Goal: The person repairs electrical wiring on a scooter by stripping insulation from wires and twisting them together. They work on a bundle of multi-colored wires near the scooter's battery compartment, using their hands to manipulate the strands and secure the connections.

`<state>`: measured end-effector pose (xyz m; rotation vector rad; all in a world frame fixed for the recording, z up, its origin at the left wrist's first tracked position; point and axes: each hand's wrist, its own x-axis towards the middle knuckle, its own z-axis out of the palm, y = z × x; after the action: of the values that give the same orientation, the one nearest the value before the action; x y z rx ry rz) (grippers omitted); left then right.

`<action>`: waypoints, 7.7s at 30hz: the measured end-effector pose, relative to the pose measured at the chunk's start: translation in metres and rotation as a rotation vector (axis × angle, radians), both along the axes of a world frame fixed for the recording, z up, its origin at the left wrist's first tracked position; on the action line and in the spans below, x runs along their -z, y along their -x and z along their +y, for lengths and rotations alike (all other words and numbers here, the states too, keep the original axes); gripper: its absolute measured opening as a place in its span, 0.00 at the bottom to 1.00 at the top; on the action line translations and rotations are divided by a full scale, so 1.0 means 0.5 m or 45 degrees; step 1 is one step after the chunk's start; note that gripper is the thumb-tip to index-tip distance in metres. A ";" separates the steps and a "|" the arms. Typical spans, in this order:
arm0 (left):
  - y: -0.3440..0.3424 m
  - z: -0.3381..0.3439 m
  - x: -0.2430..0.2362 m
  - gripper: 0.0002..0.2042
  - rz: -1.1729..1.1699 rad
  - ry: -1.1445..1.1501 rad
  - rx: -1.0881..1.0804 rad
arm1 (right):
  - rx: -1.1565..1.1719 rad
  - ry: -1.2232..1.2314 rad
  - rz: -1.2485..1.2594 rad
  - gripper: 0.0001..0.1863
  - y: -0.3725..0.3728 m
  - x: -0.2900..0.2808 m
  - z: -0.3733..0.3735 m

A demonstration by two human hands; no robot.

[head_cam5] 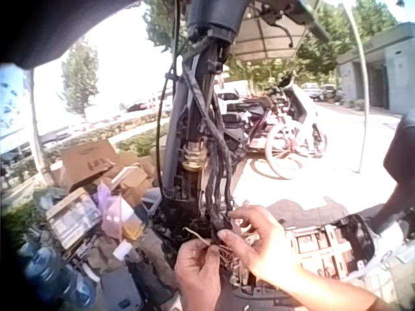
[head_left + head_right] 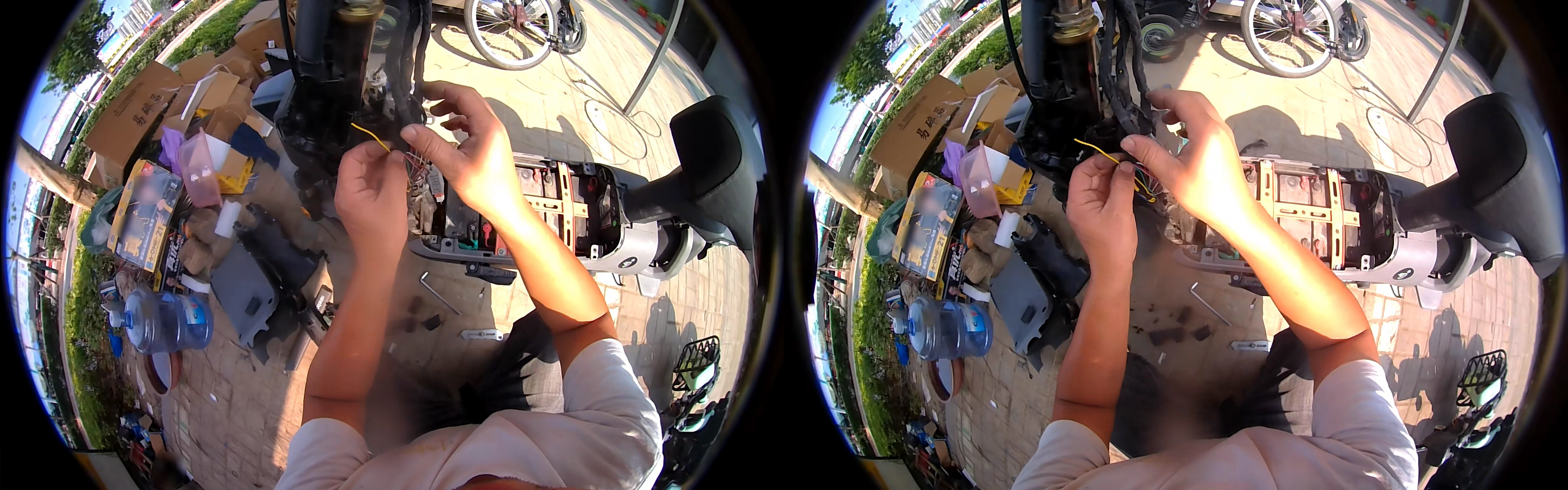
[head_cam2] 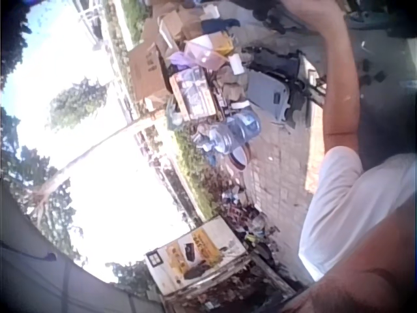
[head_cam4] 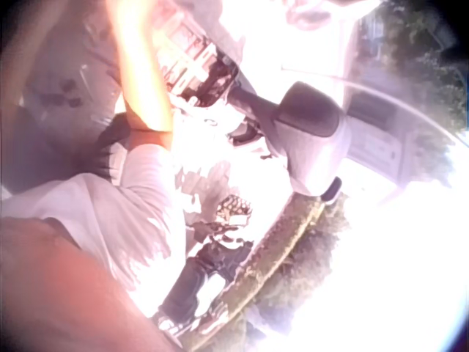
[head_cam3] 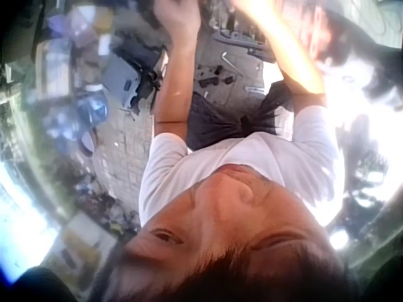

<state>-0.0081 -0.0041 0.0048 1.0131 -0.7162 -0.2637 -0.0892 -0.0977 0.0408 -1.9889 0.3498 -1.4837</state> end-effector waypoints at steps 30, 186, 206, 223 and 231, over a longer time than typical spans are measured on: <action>-0.063 0.012 -0.030 0.10 0.223 0.013 0.738 | 0.170 0.041 -0.023 0.11 -0.003 0.024 -0.036; -0.041 0.018 -0.038 0.09 -0.194 -0.237 0.504 | -0.481 -0.492 0.217 0.13 0.025 -0.013 -0.018; -0.072 0.031 -0.048 0.11 -0.142 -0.247 0.642 | -0.573 -0.255 0.210 0.10 0.040 0.007 -0.037; -0.057 0.034 -0.042 0.08 -0.228 -0.316 0.388 | -0.497 -0.046 0.210 0.10 0.042 0.010 -0.037; -0.048 0.026 -0.043 0.09 -0.157 -0.247 0.558 | -0.632 -0.328 0.174 0.14 0.023 0.000 -0.041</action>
<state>0.0157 0.0087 0.0264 1.0545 -1.0388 -0.6658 -0.1008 -0.1180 0.0409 -1.8039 0.0841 -0.9456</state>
